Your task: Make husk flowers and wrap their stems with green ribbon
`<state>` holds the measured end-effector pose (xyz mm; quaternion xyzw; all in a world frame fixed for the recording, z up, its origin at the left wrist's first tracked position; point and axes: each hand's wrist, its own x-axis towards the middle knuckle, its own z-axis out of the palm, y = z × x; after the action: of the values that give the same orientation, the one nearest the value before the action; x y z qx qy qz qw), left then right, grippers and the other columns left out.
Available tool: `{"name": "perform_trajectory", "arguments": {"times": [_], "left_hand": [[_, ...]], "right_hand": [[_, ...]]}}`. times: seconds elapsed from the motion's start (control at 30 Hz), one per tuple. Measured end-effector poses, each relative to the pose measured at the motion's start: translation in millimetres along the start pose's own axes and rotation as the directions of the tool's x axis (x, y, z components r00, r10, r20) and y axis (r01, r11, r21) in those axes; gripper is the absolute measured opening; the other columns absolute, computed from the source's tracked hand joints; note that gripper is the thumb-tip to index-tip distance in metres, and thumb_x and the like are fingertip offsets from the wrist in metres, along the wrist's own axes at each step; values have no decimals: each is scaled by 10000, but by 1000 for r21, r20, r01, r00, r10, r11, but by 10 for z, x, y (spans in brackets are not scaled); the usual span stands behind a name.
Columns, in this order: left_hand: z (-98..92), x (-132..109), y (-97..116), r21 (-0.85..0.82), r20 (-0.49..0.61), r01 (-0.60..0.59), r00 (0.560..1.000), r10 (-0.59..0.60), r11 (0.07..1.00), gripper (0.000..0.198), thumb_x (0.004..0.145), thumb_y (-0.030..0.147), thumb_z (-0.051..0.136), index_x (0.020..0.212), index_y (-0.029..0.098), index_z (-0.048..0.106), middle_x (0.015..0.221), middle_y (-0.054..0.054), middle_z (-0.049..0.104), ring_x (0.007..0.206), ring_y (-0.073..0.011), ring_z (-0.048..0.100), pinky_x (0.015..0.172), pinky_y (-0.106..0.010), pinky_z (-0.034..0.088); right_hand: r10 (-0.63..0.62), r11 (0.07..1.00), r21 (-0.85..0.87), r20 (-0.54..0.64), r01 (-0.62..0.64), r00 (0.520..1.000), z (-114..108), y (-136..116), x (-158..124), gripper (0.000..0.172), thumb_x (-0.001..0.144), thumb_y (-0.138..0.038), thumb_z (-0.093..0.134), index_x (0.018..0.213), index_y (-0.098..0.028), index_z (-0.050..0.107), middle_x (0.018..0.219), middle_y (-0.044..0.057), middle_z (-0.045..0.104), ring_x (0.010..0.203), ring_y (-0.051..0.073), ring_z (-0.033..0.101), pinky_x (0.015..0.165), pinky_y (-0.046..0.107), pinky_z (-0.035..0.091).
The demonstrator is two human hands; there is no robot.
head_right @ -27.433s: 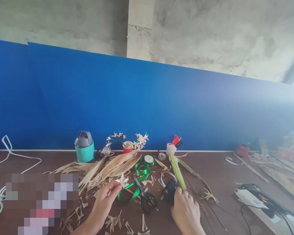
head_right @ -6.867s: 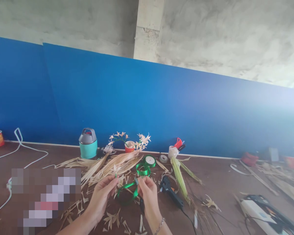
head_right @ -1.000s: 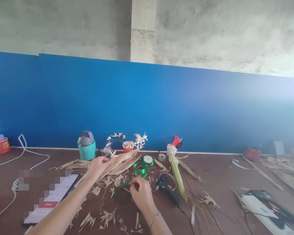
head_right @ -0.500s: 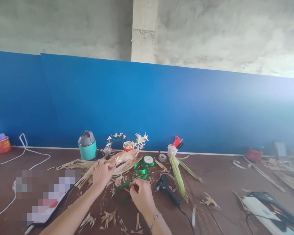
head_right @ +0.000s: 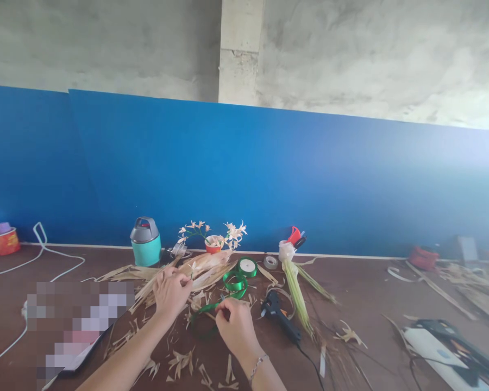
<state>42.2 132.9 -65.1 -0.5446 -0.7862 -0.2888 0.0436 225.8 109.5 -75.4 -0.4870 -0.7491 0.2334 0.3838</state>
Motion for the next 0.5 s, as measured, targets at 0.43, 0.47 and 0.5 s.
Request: {"name": "perform_trajectory", "arguments": {"times": [0.43, 0.47, 0.5], "left_hand": [[27, -19, 16, 40, 27, -84, 996, 83, 996, 168, 725, 239, 542, 660, 218, 695, 1106, -77, 573, 1112, -286, 407, 877, -400, 307], [25, -17, 19, 43, 30, -82, 996, 81, 996, 170, 726, 238, 540, 652, 216, 692, 1077, -76, 580, 1093, -282, 414, 874, -397, 305], [24, -13, 23, 44, 34, -81, 996, 80, 996, 172, 725, 240, 540, 644, 215, 689, 1046, -75, 586, 1077, -278, 420, 870, -395, 304]], "right_hand": [[4, 999, -35, 25, -3, 1000, 15, 23, 1, 206, 688, -131, 453, 646, -184, 647, 681, 28, 672, 679, 181, 612, 669, 252, 417], [5, 999, -37, 28, -4, 1000, 16, 25, 3, 207, 688, -132, 454, 645, -186, 649, 682, 28, 674, 680, 181, 613, 674, 253, 418], [3, 999, -37, 31, -2, 1000, 18, 29, 5, 208, 687, -132, 455, 644, -187, 650, 683, 27, 675, 682, 182, 614, 679, 255, 418]]}}
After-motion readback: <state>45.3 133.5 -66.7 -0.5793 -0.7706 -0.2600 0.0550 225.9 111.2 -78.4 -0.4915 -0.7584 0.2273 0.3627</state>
